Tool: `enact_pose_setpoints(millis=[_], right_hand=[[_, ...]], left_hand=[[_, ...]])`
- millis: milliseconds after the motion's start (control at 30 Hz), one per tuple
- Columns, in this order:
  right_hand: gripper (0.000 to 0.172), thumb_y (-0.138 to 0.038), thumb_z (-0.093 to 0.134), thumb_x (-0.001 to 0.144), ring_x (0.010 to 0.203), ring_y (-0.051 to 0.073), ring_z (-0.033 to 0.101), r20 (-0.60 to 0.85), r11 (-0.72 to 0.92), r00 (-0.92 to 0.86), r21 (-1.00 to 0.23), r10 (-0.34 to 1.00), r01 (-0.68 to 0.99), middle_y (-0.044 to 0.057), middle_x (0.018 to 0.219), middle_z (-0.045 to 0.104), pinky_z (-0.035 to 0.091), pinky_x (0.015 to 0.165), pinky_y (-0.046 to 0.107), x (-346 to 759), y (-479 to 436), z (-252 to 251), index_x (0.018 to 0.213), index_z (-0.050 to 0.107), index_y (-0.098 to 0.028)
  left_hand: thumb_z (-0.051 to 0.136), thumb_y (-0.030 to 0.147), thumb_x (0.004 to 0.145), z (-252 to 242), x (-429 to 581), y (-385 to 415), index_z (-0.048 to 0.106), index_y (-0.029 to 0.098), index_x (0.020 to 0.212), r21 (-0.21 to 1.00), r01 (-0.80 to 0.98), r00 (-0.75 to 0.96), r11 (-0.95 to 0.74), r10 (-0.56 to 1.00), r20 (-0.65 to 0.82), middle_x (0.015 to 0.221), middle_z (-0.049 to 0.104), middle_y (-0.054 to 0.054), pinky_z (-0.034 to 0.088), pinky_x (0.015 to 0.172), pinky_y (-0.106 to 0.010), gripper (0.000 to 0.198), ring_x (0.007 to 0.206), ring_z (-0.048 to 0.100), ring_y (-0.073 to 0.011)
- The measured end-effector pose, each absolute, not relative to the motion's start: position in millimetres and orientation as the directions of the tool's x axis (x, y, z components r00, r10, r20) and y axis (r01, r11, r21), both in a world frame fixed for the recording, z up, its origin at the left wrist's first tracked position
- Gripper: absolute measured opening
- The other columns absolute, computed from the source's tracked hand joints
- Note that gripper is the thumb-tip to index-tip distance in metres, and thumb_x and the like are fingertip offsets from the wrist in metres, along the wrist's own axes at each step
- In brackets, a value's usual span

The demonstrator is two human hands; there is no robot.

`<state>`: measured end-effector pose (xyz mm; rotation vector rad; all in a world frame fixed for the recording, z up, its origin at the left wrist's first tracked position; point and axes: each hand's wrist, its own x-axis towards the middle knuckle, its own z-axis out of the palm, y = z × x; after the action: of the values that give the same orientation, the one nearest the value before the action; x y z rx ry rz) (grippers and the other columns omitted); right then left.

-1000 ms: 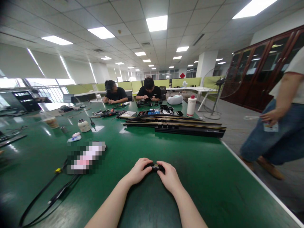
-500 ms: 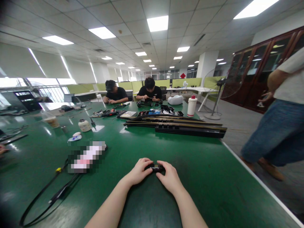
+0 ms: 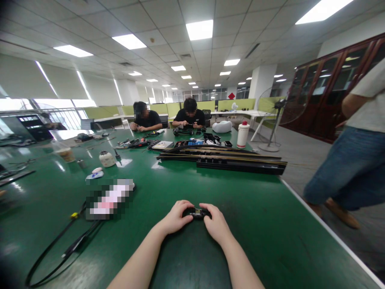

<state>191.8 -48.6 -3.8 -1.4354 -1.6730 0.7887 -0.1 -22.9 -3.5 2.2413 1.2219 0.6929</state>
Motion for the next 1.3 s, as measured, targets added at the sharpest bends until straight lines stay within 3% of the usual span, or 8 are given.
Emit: enact_pose_setpoints(millis=[100, 200, 433, 633, 900, 1033, 1167, 1300], right_hand=[[0.031, -0.024, 0.047, 0.075, 0.107, 0.021, 0.057, 0.202, 0.203, -0.056, -0.843, 0.978, 0.498, 0.006, 0.109, 0.066, 0.040, 0.098, 0.038, 190.1, -49.5, -1.1, 0.100, 0.066, -0.021], [0.026, -0.033, 0.057, 0.074, 0.103, 0.023, 0.058, 0.271, 0.282, -0.103, -0.792, 0.957, 0.542, 0.007, 0.104, 0.067, 0.041, 0.095, 0.039, 187.9, -50.6, -0.9, 0.095, 0.068, -0.022], [0.020, -0.029, 0.061, 0.071, 0.103, 0.023, 0.057, 0.262, 0.290, -0.133, -0.761, 0.956, 0.580, 0.006, 0.102, 0.068, 0.040, 0.095, 0.040, 187.0, -51.0, -0.2, 0.089, 0.069, -0.023], [0.021, -0.027, 0.061, 0.071, 0.104, 0.023, 0.057, 0.255, 0.280, -0.124, -0.784, 0.959, 0.554, 0.006, 0.102, 0.068, 0.039, 0.096, 0.039, 187.8, -49.6, -1.4, 0.089, 0.069, -0.022], [0.028, -0.036, 0.061, 0.071, 0.099, 0.023, 0.061, 0.175, 0.157, 0.022, -0.926, 0.984, 0.343, 0.005, 0.100, 0.070, 0.043, 0.094, 0.038, 195.8, -45.2, -0.8, 0.093, 0.067, -0.021], [0.037, -0.042, 0.066, 0.066, 0.093, 0.024, 0.064, 0.132, 0.118, 0.083, -0.981, 0.988, 0.157, 0.008, 0.097, 0.071, 0.047, 0.089, 0.040, 197.5, -41.9, -2.6, 0.095, 0.066, -0.018], [0.046, -0.047, 0.072, 0.058, 0.095, 0.025, 0.065, 0.083, 0.082, 0.141, -0.997, 0.986, 0.009, 0.010, 0.096, 0.071, 0.048, 0.089, 0.040, 197.2, -42.4, 2.2, 0.093, 0.066, -0.018], [0.047, -0.047, 0.073, 0.057, 0.098, 0.026, 0.064, 0.056, 0.064, 0.213, -0.997, 0.975, -0.031, 0.010, 0.098, 0.071, 0.047, 0.091, 0.041, 197.3, -44.9, 9.6, 0.093, 0.065, -0.018]], left_hand=[[0.060, 0.022, 0.074, -2.2, -0.2, -23.6, 0.059, 0.020, 0.105, 0.628, 0.604, 0.474, -0.491, 0.854, 0.213, 0.111, 0.057, -0.007, 0.037, 0.097, -0.038, 0.031, 0.108, 0.047, -0.0236], [0.061, 0.022, 0.074, -1.0, -0.5, -23.7, 0.059, 0.020, 0.104, 0.624, 0.603, 0.477, -0.496, 0.852, 0.217, 0.109, 0.058, -0.006, 0.037, 0.096, -0.037, 0.030, 0.108, 0.048, -0.0234], [0.063, 0.026, 0.075, -1.2, -0.6, -22.4, 0.057, 0.019, 0.111, 0.627, 0.604, 0.472, -0.491, 0.855, 0.215, 0.114, 0.057, -0.009, 0.037, 0.098, -0.038, 0.037, 0.110, 0.047, -0.0244], [0.063, 0.023, 0.074, -0.7, 0.7, -23.2, 0.059, 0.018, 0.105, 0.621, 0.608, 0.476, -0.495, 0.853, 0.214, 0.111, 0.058, -0.007, 0.037, 0.097, -0.036, 0.031, 0.109, 0.048, -0.0233], [0.062, 0.022, 0.074, 1.6, 2.1, -24.9, 0.058, 0.021, 0.104, 0.629, 0.611, 0.471, -0.481, 0.859, 0.201, 0.111, 0.057, -0.006, 0.037, 0.097, -0.037, 0.030, 0.109, 0.048, -0.0236], [0.063, 0.022, 0.074, 0.5, 1.8, -24.6, 0.059, 0.020, 0.105, 0.630, 0.609, 0.470, -0.482, 0.859, 0.202, 0.112, 0.058, -0.006, 0.036, 0.098, -0.037, 0.032, 0.109, 0.047, -0.0235], [0.063, 0.023, 0.074, 0.8, 0.8, -25.1, 0.059, 0.021, 0.104, 0.628, 0.606, 0.471, -0.488, 0.856, 0.212, 0.111, 0.058, -0.006, 0.037, 0.097, -0.038, 0.031, 0.108, 0.048, -0.0239], [0.063, 0.025, 0.075, 1.0, -0.1, -25.4, 0.059, 0.021, 0.106, 0.630, 0.604, 0.466, -0.489, 0.857, 0.218, 0.111, 0.058, -0.006, 0.037, 0.096, -0.038, 0.031, 0.107, 0.049, -0.0239]])
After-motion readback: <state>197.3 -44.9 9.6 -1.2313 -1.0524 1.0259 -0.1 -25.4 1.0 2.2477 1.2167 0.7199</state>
